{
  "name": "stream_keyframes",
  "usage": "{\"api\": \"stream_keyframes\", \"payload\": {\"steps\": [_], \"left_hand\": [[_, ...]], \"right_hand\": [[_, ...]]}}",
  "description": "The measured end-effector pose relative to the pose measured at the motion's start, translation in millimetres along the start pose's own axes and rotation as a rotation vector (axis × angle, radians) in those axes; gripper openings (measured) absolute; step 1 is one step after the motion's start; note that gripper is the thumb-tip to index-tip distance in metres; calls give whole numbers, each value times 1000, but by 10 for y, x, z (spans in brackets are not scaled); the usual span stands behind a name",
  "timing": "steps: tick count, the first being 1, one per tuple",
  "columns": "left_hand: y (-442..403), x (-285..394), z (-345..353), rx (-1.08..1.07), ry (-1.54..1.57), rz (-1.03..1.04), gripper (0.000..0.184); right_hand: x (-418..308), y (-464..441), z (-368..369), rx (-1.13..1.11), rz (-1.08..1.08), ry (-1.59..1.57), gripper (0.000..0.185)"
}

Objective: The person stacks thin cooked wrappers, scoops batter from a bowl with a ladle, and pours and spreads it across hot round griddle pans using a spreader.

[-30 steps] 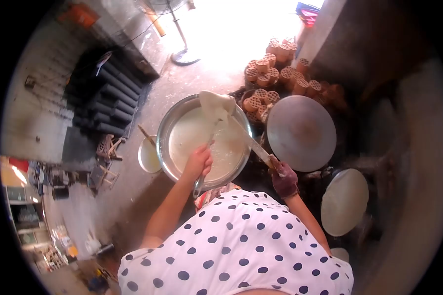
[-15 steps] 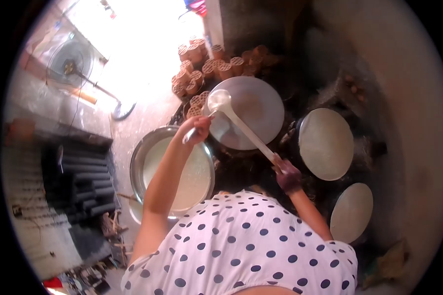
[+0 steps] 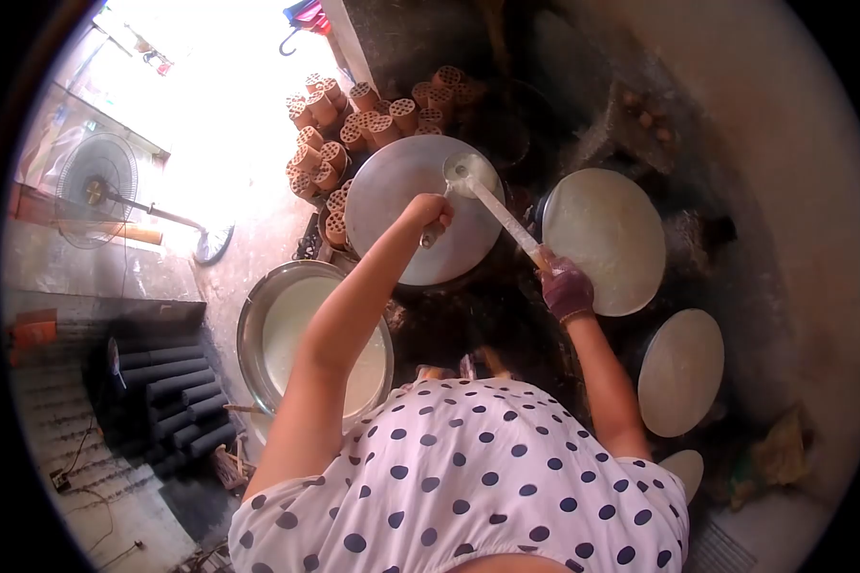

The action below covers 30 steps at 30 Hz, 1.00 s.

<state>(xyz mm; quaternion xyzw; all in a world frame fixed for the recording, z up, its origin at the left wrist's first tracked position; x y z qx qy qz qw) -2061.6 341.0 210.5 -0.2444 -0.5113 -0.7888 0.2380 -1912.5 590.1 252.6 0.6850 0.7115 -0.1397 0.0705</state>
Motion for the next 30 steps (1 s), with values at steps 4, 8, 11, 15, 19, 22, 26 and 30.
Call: {"api": "stream_keyframes", "payload": {"steps": [4, 8, 11, 15, 19, 22, 26, 30], "left_hand": [[-35, 135, 58, 174, -312, 285, 12], [-113, 244, -140, 328, -553, 427, 15], [74, 377, -106, 532, -1045, 435, 22], [261, 513, -299, 735, -1222, 462, 30], [701, 540, -1039, 955, -1128, 622, 36], [1244, 431, -1492, 1087, -990, 634, 39], [1694, 133, -1714, 832, -664, 582, 39], [2242, -291, -1529, 494, -154, 547, 37]], "right_hand": [[-100, -14, 184, 111, 88, -104, 40], [-68, 118, 632, 161, 245, -352, 38], [-223, 152, 785, 396, 296, -602, 42], [-504, -493, 1339, -27, 595, -596, 40], [-486, -275, 1097, 214, 519, -784, 36], [-475, 67, 1440, 295, 589, -866, 40], [-918, -481, 1369, -92, 702, -644, 40], [-568, -543, 1269, 188, 438, -935, 37]]}}
Point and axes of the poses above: each hand's wrist, its own y-axis away from the middle knuckle, its own z-axis out of the palm, x = y × z, the point moved 7 cm from there along -y, towards the middle knuckle, and after that the axes turned 2 degrees about x, right-handed, at the moved point
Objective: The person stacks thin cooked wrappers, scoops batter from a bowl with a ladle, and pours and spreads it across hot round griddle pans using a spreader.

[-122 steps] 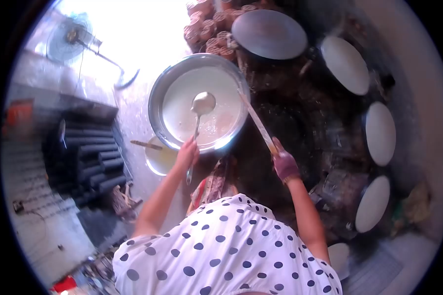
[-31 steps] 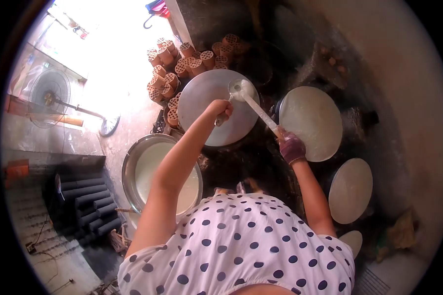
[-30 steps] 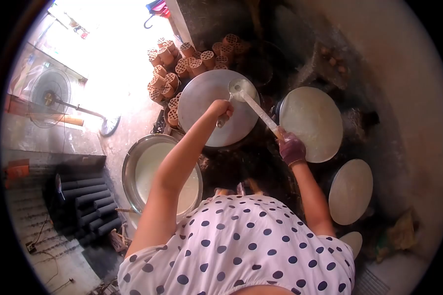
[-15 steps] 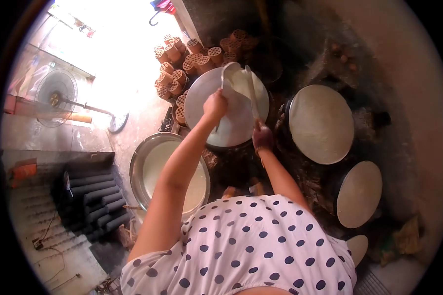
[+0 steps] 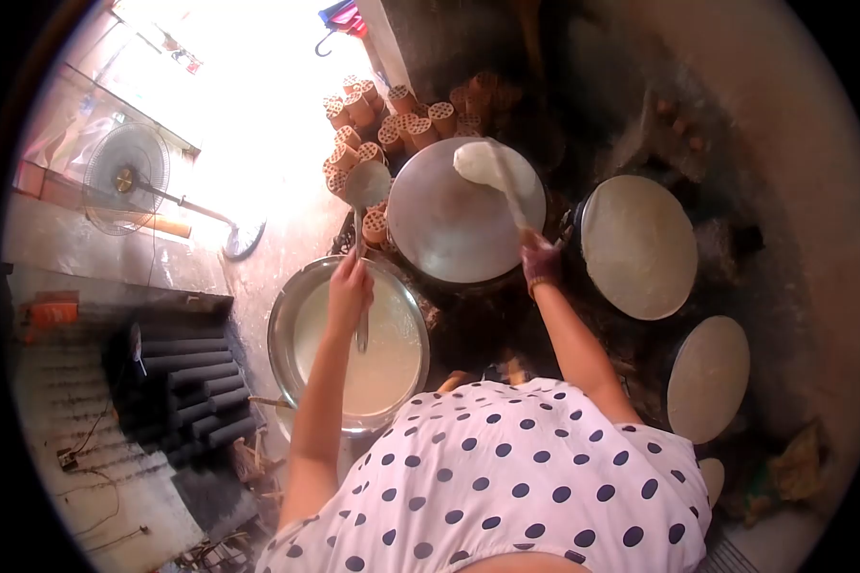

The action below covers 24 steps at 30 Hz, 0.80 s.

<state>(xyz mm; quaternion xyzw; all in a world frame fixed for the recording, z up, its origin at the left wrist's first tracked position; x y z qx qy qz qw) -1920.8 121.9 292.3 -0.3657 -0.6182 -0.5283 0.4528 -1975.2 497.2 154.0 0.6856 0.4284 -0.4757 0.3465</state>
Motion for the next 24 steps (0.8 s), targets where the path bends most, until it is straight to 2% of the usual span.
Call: {"api": "stream_keyframes", "payload": {"steps": [1, 3, 4, 5, 6, 7, 9, 11, 12, 14, 16, 18, 19, 21, 22, 23, 24], "left_hand": [[249, 27, -15, -13, 46, -2, 39], [659, -5, -30, -51, 125, 9, 41], [799, -111, -53, -51, 155, -35, 41], [908, -220, -86, -50, 183, -76, 42], [988, -328, -131, -43, 178, -69, 42], [1042, -517, -168, -34, 264, -144, 42], [1123, -758, -219, -26, 347, -211, 42], [1214, -953, -282, 30, 468, -304, 41], [1246, -985, -309, 38, 486, -318, 39], [1323, -991, -357, 45, 488, -314, 39], [1372, -1009, -392, 55, 498, -304, 38], [1403, -1041, -405, 53, 540, -282, 37], [1399, -1042, -397, 56, 533, -283, 37], [1442, -1048, -362, 75, 581, -304, 36], [1467, -1058, -368, 80, 572, -309, 36], [1461, -1059, -351, 77, 583, -311, 36], [1444, -1069, -321, 71, 597, -314, 36]], "right_hand": [[23, 84, -25, 4, -9, 0, 37], [200, 242, -151, 166, 146, 100, 36], [239, 206, -55, 129, 150, 230, 35], [118, 138, 46, 125, 144, 221, 35], [-57, 72, 193, 56, 239, 328, 35], [-153, -9, 305, -11, 334, 435, 36], [-47, -257, 513, -34, 439, 0, 35], [-27, -531, 660, -284, 99, 329, 36], [-79, -557, 590, -347, -17, 133, 39], [72, -581, 283, -330, 153, -13, 42], [268, -603, 116, -291, 197, -21, 40], [369, -597, -98, 103, -31, 286, 38], [390, -617, -36, 102, -26, 281, 38], [315, -621, 296, -87, 103, 286, 40], [421, -707, 506, -218, 278, 279, 32], [338, -748, 593, -218, 282, 273, 32], [165, -780, 677, -239, 178, 360, 33]]}}
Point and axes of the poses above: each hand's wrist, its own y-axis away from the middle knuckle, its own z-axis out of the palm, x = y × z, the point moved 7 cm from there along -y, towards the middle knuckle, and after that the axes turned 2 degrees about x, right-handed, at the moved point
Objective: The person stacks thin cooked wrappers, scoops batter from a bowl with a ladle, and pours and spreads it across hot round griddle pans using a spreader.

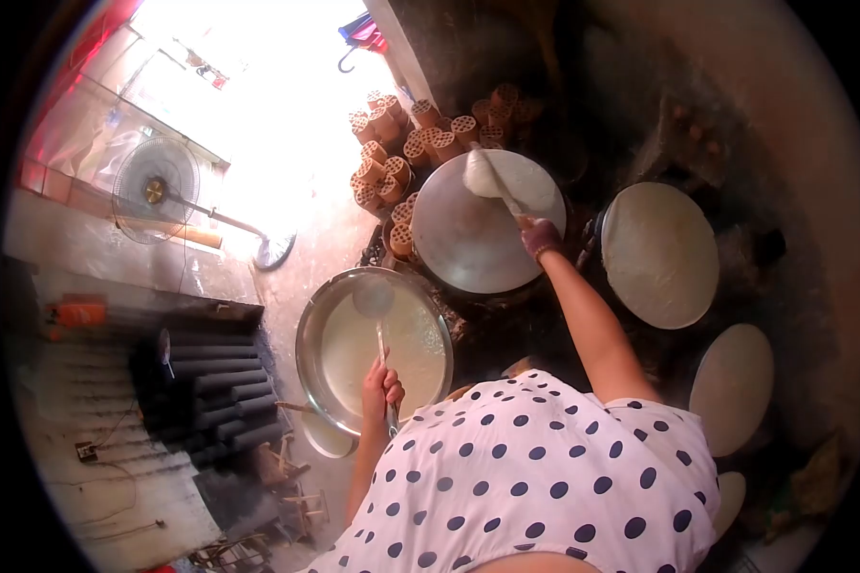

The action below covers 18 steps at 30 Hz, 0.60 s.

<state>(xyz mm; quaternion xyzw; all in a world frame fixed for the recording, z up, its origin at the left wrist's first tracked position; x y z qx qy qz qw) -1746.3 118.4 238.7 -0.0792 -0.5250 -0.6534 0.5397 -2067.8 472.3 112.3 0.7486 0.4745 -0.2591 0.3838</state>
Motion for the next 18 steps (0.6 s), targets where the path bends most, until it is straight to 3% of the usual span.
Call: {"api": "stream_keyframes", "payload": {"steps": [2, 4, 8, 10, 13, 15, 18], "left_hand": [[-26, -44, 12, -3, 11, -8, 36], [-33, -73, 11, -14, 47, -20, 36], [51, -37, 88, 4, 32, 2, 36], [100, -49, 70, 11, 1, 33, 36], [105, -124, 51, 9, 44, -7, 36], [102, -152, 68, 11, 54, -22, 36], [107, -171, 69, 25, 61, -13, 35]], "right_hand": [[-181, 7, -108, 2, -89, 99, 34], [-336, 62, -151, -162, -345, -77, 36], [40, -241, -360, -177, -273, -167, 43], [256, -162, -507, 73, -114, 71, 49], [-256, 184, -347, -21, -80, 200, 51], [-342, 111, -147, -79, -55, 254, 42], [-413, 3, 53, -214, -215, 193, 31]]}}
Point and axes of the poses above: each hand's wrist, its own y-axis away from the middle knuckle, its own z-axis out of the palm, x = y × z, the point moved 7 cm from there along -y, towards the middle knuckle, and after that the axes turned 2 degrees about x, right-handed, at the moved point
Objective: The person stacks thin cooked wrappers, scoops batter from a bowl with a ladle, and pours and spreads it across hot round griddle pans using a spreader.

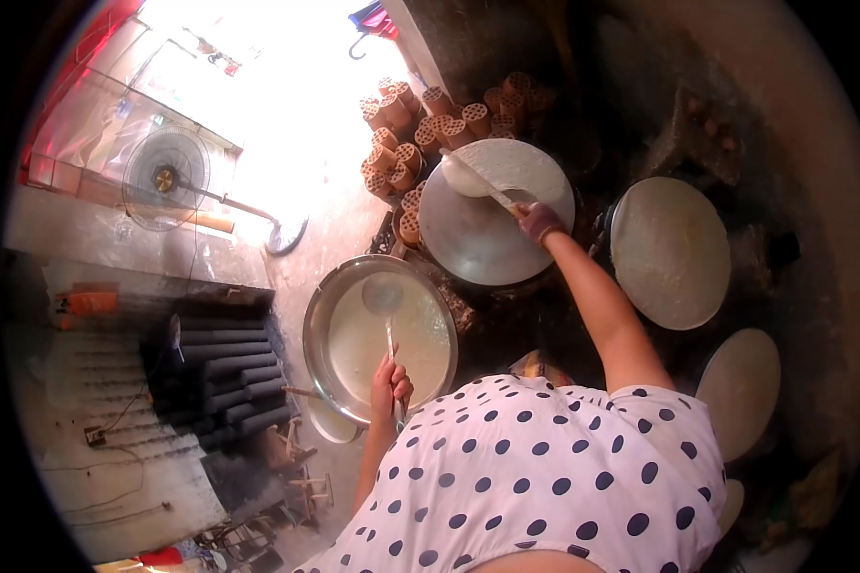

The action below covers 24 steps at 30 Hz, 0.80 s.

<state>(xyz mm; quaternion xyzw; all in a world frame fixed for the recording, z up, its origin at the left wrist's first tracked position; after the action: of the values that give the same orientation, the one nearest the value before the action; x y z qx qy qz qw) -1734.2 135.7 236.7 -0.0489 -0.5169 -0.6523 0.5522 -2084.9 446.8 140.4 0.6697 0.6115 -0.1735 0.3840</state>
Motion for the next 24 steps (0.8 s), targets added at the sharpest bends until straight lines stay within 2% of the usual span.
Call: {"api": "stream_keyframes", "payload": {"steps": [1, 3, 5, 7, 8, 11, 13, 15, 17, 19, 20, 21, 23, 24], "left_hand": [[6, -6, 11, -18, 5, 9, 35], [37, 26, 42, -33, 15, 27, 35], [127, 12, 66, 18, 11, 44, 35], [137, -51, 22, 22, 13, 38, 36], [130, -59, 1, 18, 11, 37, 36], [105, -123, -31, 27, 45, 4, 36], [76, -136, -47, 27, 53, 3, 36], [101, -149, -55, 32, 64, 2, 36], [112, -119, -30, 24, 68, 24, 36], [119, -141, -68, 29, 83, 38, 37], [126, -143, -83, 23, 88, 43, 38], [125, -137, -90, 31, 87, 45, 38], [105, -175, -79, 51, 107, 5, 38], [104, -178, -79, 52, 108, 4, 38]], "right_hand": [[149, -38, -55, -5, -2, -1, 31], [137, -57, -289, 61, -219, 19, 30], [242, 5, -370, 107, -57, -310, 32], [438, -64, -400, 292, 91, -24, 38], [152, 103, -439, 219, 60, 211, 43], [-16, -31, -34, 89, -19, 175, 38], [-32, -38, -13, 21, -15, 164, 34], [-98, -43, -10, -182, -252, -32, 42], [117, -195, -134, -169, -231, 25, 42], [560, -513, -101, 99, -83, -140, 39], [370, -370, -241, 172, -96, 193, 38], [78, -166, -338, 165, -98, 191, 38], [-293, 125, -356, 12, -29, 322, 40], [-254, 101, -201, 53, -149, 269, 38]]}}
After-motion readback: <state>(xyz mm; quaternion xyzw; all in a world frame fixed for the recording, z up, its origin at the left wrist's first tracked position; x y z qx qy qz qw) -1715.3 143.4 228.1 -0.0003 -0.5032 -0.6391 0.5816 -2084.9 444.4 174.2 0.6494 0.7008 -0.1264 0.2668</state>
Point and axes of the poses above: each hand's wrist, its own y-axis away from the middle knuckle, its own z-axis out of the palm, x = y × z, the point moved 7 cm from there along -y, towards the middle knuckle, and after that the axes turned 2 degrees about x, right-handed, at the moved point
